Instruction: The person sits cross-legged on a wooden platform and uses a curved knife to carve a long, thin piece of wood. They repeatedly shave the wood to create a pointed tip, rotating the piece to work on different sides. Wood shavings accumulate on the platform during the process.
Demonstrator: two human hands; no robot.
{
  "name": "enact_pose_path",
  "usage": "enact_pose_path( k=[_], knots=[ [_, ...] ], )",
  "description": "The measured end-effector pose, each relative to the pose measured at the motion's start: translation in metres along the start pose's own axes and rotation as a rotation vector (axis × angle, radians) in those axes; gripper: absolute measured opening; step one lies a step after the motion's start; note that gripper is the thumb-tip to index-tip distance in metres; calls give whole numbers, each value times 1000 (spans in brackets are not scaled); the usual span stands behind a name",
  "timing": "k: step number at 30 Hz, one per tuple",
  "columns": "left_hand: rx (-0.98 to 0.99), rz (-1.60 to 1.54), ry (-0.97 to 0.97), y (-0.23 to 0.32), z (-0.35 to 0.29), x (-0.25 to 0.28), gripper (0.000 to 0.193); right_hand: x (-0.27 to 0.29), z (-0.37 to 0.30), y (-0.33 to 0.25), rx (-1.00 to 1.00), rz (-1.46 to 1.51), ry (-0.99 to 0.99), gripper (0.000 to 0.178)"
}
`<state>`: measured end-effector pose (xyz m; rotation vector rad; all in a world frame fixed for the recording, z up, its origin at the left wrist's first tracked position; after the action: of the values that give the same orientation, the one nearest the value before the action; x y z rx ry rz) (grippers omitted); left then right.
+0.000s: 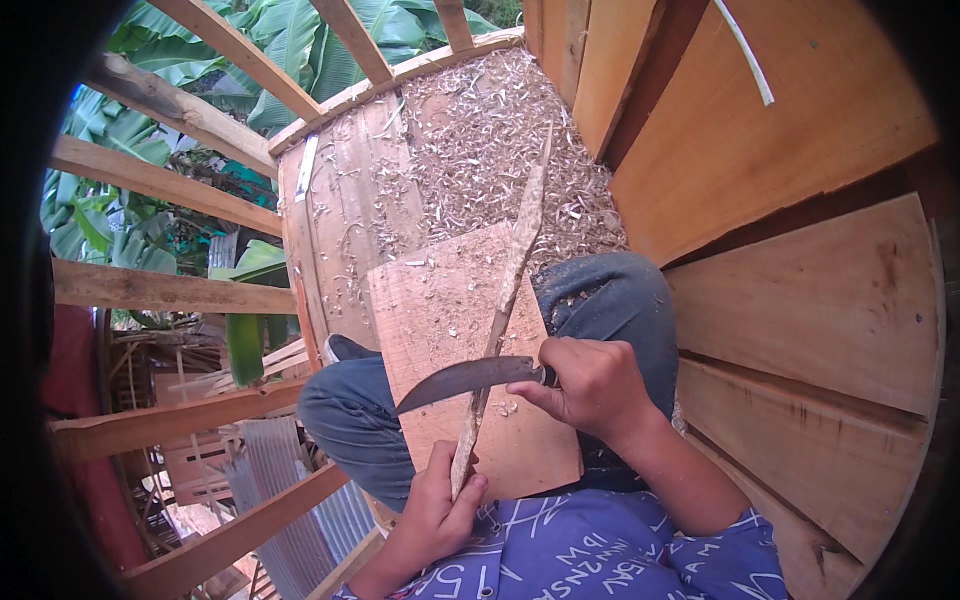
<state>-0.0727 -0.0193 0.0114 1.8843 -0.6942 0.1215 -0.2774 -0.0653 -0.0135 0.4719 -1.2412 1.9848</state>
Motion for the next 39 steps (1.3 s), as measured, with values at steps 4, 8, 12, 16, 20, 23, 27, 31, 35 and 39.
enact_pose_path(
  k=[4,8,12,16,20,23,27,31,35,39],
  knots=[
    [20,14,-20,-4,0,2,30,-1,-2,1,-148,18,-1,44],
    [-5,-7,2,-4,-1,3,32,7,8,-11,49,-54,-27,42],
    [12,-5,-17,3,7,2,34,7,15,1,-77,-48,-59,41],
    [-1,11,-2,-2,9,0,36,-8,5,-9,-7,48,-87,40],
    [11,24,-6,-7,7,2,28,-7,9,3,-88,-12,-35,38],
    [-8,-27,11,-5,4,2,23,-6,-3,-3,-45,39,-29,40],
    [-13,65,-48,-2,11,-5,22,8,-2,15,-147,-90,59,49],
    [2,-17,-92,2,7,-4,23,21,3,12,-97,-112,37,52],
    [-2,-61,-75,5,8,-2,27,13,1,-9,42,-84,-75,51],
    [79,-64,-99,9,11,7,27,22,19,16,-17,-225,58,51]
  ],
)
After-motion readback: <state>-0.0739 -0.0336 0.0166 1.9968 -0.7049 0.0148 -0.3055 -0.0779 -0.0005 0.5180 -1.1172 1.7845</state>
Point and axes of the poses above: each hand's wrist, its own z-axis towards the middle knuckle, its own x-axis out of the back of the hand, y = z × x, the point moved 4 cm from there along z, towards the middle knuckle, and after that the axes turned 14 degrees about y, right-handed, at the moved point
